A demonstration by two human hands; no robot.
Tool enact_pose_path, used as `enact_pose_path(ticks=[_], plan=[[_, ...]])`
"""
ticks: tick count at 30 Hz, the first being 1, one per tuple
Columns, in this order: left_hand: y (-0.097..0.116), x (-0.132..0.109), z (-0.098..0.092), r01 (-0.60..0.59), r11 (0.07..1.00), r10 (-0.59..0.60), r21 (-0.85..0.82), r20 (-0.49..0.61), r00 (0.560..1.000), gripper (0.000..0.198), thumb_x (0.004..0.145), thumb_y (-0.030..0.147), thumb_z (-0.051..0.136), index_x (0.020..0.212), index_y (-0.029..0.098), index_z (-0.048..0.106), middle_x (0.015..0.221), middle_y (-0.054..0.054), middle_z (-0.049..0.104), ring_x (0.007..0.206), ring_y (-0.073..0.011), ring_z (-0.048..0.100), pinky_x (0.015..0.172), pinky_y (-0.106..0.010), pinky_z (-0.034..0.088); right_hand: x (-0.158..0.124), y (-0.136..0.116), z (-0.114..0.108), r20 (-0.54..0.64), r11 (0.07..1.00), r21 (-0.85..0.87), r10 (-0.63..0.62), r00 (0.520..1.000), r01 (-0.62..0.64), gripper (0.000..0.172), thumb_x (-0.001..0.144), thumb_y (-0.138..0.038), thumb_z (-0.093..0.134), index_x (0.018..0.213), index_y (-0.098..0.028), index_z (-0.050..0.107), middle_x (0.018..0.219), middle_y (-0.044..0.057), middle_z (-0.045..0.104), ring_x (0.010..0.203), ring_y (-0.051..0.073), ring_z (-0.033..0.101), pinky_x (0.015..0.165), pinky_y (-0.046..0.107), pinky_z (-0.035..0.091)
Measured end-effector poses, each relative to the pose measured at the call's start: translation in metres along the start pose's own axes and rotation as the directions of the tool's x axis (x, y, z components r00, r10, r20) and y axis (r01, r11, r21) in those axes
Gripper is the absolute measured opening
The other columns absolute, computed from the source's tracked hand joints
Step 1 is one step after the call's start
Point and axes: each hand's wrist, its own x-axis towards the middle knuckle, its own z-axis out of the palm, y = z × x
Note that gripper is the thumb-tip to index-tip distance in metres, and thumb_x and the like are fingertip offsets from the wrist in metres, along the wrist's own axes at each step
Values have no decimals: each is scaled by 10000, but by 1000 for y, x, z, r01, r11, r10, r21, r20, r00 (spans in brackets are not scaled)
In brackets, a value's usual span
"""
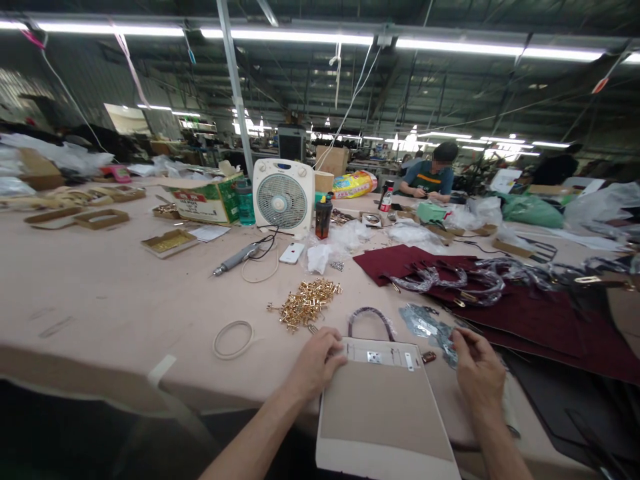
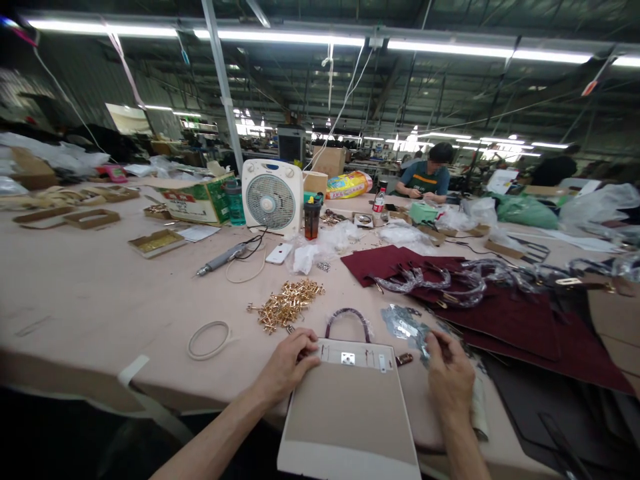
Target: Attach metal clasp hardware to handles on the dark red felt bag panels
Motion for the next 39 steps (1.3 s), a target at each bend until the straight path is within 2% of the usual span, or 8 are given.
enact_pose_path(ticks=[5,8,11,15,19,26,31,39], plan=[[0,2,1,11,1000,-11,-5,-14,1000,91,845,148,693,845,215,632,1114,-70,670,1040,-236,650,903,-362,535,-30,-66,15,244,972,224,-125,962,70,406,858,-573,718,1062,-224,749,928,78,763,789,248,713,744,361,588],[1,2,1,22,1000,-21,4,-17,1000,101,845,137,696,839,215,633,1107,-67,671,1039,-238,647,927,-374,524,-53,-109,33,450,948,298,-244,859,114,295,912,-504,705,1021,-235,758,959,75,763,859,255,701,792,357,576],[1,0,1,-1,1000,1,23,-16,1000,71,879,157,686,884,216,647,1129,-68,665,1071,-238,634,983,-389,500,-73,-133,57,591,939,333,-275,758,80,283,950,-498,666,980,-231,755,973,69,762,911,262,695,865,372,564],[2,-3,0,-33,998,32,56,12,999,244,832,206,775,1049,230,668,1176,-71,655,1124,-252,607,978,-378,503,-93,-129,84,643,952,302,-236,729,43,282,961,-494,640,930,-233,742,932,53,764,912,274,697,869,381,550],[1,-2,1,7,997,-9,71,19,1000,432,717,214,871,1099,233,672,1148,-59,640,972,-222,609,844,-336,528,-102,-115,90,660,969,244,-196,726,39,243,962,-444,635,927,-233,749,913,46,764,869,268,698,817,357,537],[0,0,3,3,999,-2,39,-9,1000,309,791,338,844,1034,221,693,1066,-50,645,913,-200,599,795,-310,517,-105,-118,89,636,932,303,-354,686,200,168,932,-339,664,834,-239,758,1078,82,751,1101,282,659,1025,410,481],[1,0,2,0,1000,0,15,-10,1000,248,790,245,811,1014,223,705,1081,-45,653,966,-204,606,826,-308,517,-110,-118,96,617,926,230,-378,690,300,149,930,-290,649,841,-240,758,1080,88,744,1092,277,649,1019,426,477],[1,-1,3,0,1000,0,9,-27,1000,270,772,225,818,1016,222,701,1081,-43,651,983,-210,603,841,-315,509,-110,-113,102,607,931,157,-354,711,330,127,933,-278,657,850,-242,747,1063,75,740,1079,274,649,989,409,484]])
